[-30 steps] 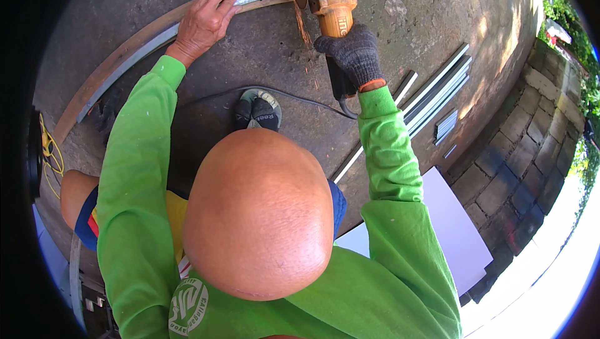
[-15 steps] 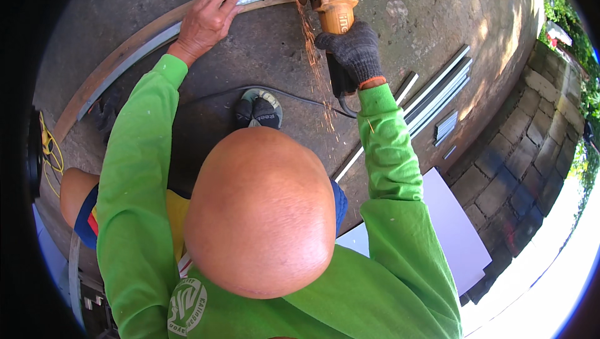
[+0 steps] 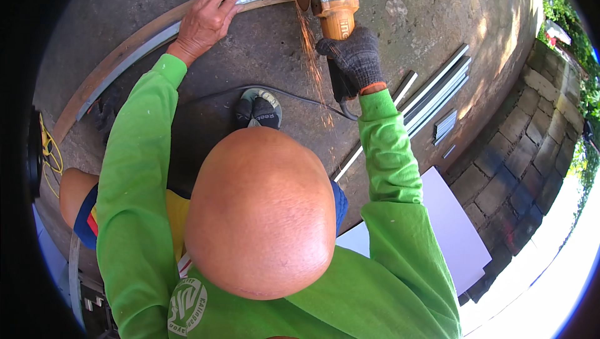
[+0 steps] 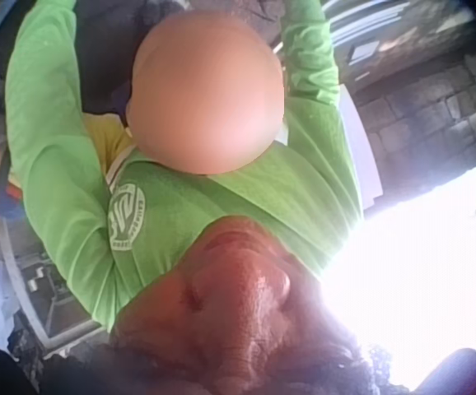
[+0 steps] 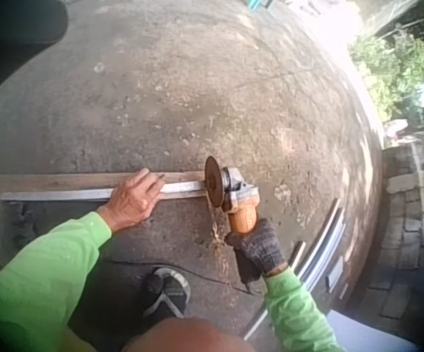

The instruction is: Using an angle grinder to cut a metal strip on a wooden board.

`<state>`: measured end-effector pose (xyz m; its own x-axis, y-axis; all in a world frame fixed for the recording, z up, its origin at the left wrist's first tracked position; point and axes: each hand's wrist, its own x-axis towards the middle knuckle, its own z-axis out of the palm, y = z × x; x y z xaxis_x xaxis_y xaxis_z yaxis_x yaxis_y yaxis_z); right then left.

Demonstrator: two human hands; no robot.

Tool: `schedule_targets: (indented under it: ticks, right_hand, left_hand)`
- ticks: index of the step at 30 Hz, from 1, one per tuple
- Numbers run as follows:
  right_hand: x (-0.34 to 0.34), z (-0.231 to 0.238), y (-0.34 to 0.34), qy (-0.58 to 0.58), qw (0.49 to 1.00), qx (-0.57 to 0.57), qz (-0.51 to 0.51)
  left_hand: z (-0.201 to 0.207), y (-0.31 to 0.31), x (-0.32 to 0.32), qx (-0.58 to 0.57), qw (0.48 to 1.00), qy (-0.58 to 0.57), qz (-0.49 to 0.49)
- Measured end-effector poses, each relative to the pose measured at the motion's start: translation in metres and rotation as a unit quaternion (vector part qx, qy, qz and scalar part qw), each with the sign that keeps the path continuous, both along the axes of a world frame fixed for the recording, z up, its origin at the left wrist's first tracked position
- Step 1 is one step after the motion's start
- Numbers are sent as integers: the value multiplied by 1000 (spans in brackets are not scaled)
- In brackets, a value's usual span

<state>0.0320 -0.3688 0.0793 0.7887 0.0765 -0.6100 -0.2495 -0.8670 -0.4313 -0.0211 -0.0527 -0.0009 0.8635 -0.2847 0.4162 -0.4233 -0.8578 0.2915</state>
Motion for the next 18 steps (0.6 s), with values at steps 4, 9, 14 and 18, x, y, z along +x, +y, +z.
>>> schedule_targets:
  ticks: [4, 9, 14, 18]
  right_hand:
    - [-2, -1, -1, 4, 1000, -1, -6]
    - [-5, -2, -5, -11, 1000, 10, 5]
    - [-4, -8, -7, -18, 1000, 10, 6]
    - [-2, -7, -3, -12, 1000, 3, 4]
  left_hand:
    - [-2, 1, 0, 9, 1000, -9, 2]
    - [-2, 1, 0, 4, 1000, -3, 0]
    - [-3, 1, 0, 7, 1000, -6, 1]
    - [-2, 1, 0, 11, 1000, -5, 2]
